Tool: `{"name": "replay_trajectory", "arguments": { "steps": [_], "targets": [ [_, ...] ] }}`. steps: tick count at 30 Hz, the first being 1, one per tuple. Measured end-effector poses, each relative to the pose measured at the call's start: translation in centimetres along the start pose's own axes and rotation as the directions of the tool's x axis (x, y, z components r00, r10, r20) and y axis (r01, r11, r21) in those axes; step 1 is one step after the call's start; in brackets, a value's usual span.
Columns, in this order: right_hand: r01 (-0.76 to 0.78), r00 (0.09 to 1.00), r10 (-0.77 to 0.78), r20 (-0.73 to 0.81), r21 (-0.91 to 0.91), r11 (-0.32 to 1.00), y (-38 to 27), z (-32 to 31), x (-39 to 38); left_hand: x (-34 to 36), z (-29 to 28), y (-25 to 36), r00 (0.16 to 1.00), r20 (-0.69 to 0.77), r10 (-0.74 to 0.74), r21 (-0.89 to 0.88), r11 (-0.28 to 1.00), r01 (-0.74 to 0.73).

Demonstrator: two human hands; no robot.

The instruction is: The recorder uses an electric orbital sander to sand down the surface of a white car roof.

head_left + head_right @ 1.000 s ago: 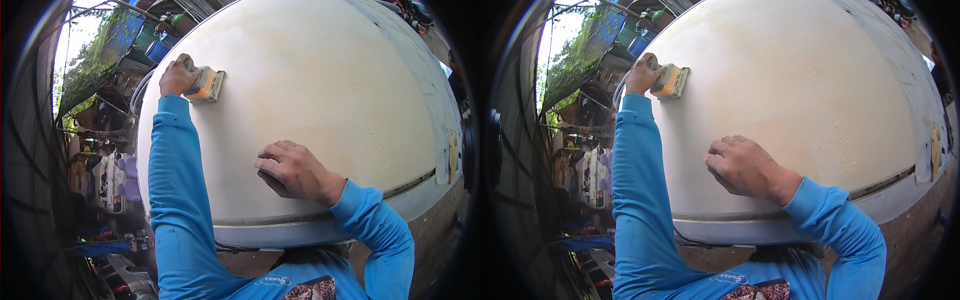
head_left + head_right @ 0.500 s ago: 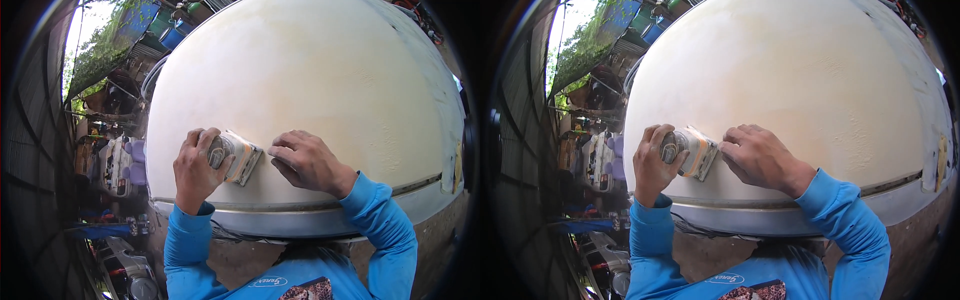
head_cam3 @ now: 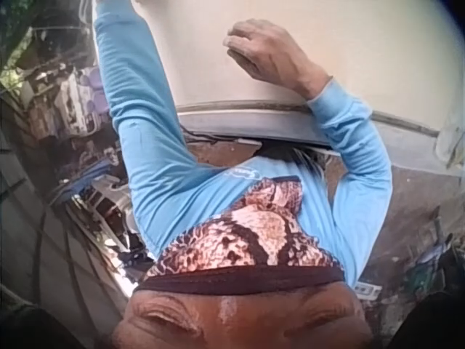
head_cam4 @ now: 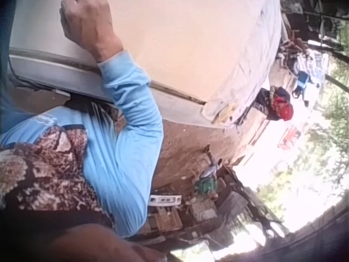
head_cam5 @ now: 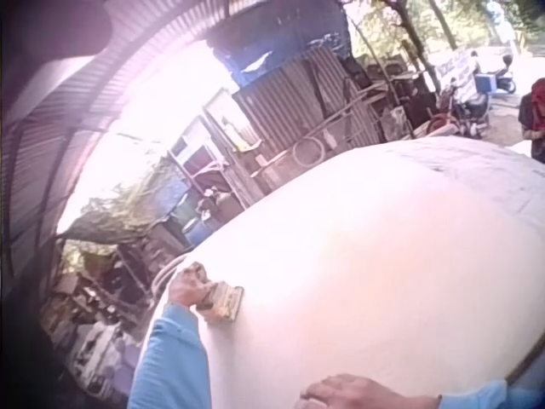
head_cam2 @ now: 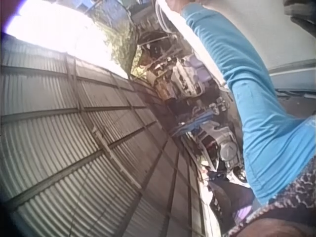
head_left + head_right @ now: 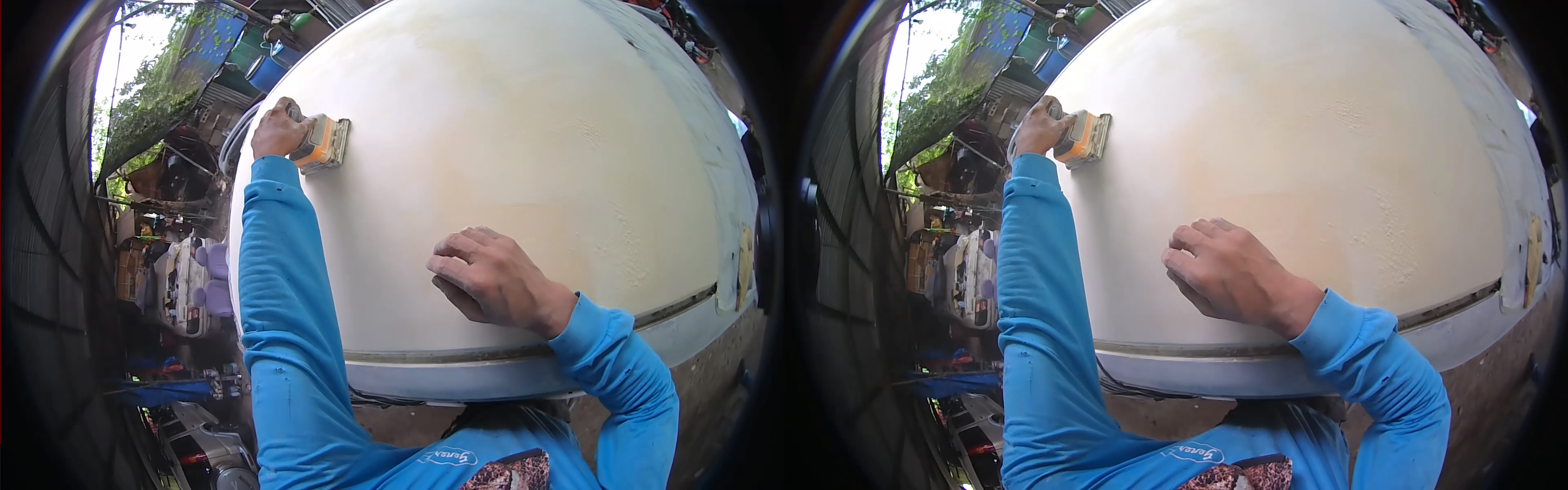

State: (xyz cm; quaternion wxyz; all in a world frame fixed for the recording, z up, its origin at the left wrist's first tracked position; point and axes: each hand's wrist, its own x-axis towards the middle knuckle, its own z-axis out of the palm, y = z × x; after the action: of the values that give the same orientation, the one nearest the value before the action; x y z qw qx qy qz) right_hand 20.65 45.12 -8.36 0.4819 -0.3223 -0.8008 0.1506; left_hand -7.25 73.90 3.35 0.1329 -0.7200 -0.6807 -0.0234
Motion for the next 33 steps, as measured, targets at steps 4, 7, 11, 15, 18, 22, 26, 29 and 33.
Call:
{"name": "replay_trajectory", "arguments": {
  "steps": [4,7,11,15,18,22,26,29,33],
  "targets": [
    [-0.001,1.0,0.001,0.016,-0.006,1.0,0.2,-0.3,-0.1,-3.0,-0.4,-0.3,1.0,0.003,0.005,0.019,1.0,-0.005],
    [0.001,1.0,-0.001,0.008,-0.001,1.0,0.4,-0.1,-0.1,-11.0,-1.9,0.4,0.991,-0.045,0.127,-0.043,0.991,-0.129],
    [0.002,1.0,-0.002,0.006,0.012,1.0,0.2,0.1,0.0,-22.2,-4.6,0.9,0.975,-0.077,0.209,-0.16,0.963,-0.219],
    [-0.005,1.0,0.005,0.023,0.007,1.0,0.1,0.2,0.0,-28.9,-6.0,2.2,0.952,-0.085,0.294,-0.186,0.934,-0.305],
    [-0.028,0.998,0.026,0.052,0.032,0.999,-0.3,0.2,0.1,-28.5,-6.1,2.2,0.945,-0.091,0.314,-0.202,0.923,-0.326],
    [-0.035,0.998,0.033,0.051,0.031,0.999,0.0,0.3,-0.1,-21.4,-4.4,2.8,0.975,-0.054,0.216,-0.159,0.962,-0.222],
    [-0.022,0.999,0.022,0.027,0.029,0.999,0.1,0.1,-0.1,-11.1,-2.4,2.2,0.991,-0.041,0.125,-0.062,0.99,-0.127],
    [-0.018,1.0,0.018,0.002,0.018,1.0,0.2,0.0,-0.1,-3.6,-0.5,0.6,0.998,-0.026,0.055,-0.025,0.998,-0.056],
    [-0.026,1.0,0.026,0.008,0.017,1.0,0.3,-0.2,0.1,0.5,0.5,-0.5,0.999,-0.042,0.001,-0.01,1.0,-0.001]
  ]
}}
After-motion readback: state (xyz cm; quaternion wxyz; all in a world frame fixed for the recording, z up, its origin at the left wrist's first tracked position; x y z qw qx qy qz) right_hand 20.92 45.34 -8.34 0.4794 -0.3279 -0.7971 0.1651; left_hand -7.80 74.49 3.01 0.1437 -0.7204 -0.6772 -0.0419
